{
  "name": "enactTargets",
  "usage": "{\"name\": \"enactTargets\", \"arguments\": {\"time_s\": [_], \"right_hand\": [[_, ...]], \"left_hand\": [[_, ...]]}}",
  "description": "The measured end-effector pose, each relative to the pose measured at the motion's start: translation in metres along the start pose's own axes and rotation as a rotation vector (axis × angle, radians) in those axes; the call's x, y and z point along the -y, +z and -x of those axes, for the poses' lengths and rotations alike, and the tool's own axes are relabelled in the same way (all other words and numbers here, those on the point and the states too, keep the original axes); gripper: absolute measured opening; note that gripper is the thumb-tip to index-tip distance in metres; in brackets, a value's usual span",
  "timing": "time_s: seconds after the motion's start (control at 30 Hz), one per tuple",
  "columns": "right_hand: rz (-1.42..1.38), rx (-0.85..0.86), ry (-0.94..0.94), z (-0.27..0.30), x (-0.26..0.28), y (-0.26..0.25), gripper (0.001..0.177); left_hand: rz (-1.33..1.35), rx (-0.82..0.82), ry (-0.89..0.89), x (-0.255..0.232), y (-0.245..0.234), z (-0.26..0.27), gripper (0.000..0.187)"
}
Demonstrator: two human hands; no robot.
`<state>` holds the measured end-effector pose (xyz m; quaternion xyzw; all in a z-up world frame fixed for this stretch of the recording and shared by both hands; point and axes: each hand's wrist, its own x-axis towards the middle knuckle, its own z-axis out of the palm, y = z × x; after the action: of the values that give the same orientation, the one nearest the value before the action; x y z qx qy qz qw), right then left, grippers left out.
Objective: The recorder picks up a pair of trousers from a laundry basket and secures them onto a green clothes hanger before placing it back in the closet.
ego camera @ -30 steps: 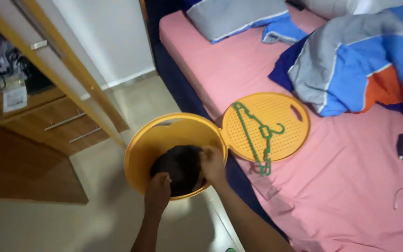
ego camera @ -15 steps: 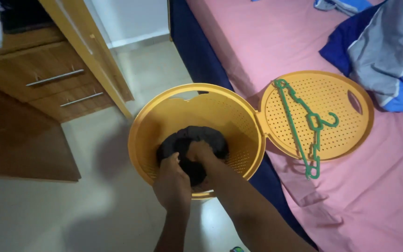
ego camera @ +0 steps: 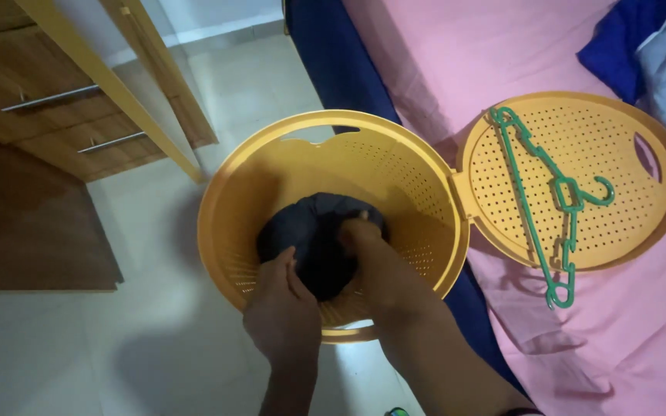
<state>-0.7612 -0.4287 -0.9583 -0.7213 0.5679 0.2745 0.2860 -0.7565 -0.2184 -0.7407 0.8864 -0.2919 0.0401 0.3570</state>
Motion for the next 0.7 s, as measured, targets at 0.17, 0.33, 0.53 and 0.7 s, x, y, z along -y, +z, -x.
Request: {"name": "enactTargets", "arguments": {"time_s": [0.17,0.33,0.53,0.7], "right_hand": [[-0.137,-0.07,0.191,-0.038,-0.016,-0.015,0.068],[-0.167,-0.102,0.203,-0.077,0.002,0.004,0.064],[-0.116,-0.156,-0.001,-0.099,-0.003,0.002,0.047],[-0.075,-0.177,-0.173,-0.13,-0.072,0.005,0.038]], "left_hand": [[0.001,0.01,-0.023,-0.002,-0.002,-0.004,0.02],[0.014,0.008,-0.029,-0.004,-0.005,-0.004,0.02],[0.004,-0.001,-0.011,0.003,0.002,-0.004,0.019],[0.038,-0.029,-0.005,0.001,-0.002,-0.006,0.018]]}}
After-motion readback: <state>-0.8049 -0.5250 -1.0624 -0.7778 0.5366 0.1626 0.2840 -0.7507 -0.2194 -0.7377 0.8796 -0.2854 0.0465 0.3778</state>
